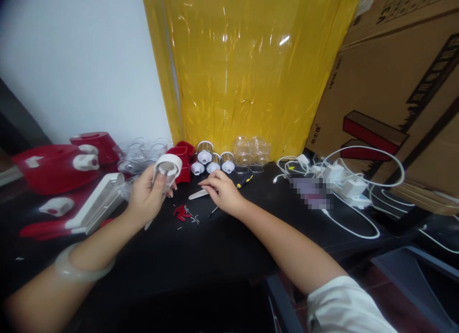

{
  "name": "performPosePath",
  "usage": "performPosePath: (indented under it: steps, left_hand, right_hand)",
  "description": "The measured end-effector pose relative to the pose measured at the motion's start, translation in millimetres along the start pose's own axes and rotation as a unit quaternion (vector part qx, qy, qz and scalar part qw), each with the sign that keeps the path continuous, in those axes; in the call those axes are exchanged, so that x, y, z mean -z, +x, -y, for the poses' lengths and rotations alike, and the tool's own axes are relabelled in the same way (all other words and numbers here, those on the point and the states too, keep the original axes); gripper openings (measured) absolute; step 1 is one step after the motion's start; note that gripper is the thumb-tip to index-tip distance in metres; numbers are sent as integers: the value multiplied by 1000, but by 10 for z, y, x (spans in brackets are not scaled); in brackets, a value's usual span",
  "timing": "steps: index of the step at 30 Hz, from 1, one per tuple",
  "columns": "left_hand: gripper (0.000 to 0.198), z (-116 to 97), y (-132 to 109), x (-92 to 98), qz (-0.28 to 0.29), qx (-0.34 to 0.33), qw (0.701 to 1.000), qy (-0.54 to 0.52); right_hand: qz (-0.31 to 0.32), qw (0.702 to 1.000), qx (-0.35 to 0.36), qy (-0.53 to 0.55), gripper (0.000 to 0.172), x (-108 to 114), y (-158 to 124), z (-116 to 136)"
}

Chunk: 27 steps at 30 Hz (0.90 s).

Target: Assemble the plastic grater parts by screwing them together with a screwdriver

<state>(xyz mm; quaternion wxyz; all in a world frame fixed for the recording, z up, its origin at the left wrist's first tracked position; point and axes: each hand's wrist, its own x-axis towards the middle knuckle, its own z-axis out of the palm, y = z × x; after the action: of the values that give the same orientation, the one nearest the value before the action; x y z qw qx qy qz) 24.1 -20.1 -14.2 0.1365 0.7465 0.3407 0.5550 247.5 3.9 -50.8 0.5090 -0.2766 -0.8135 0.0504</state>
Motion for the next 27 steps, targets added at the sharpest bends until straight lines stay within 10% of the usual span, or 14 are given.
performPosePath:
  steps: [7, 27]
  left_hand:
    - [83, -45, 42, -65, -65, -60, 996, -11]
    - [36, -114, 61, -121, 13, 218, 937, -272]
  right_hand:
    - [-20, 996, -53, 70, 19, -22, -15, -31]
    - [-63, 996, -56, 18, 12, 18, 19, 71]
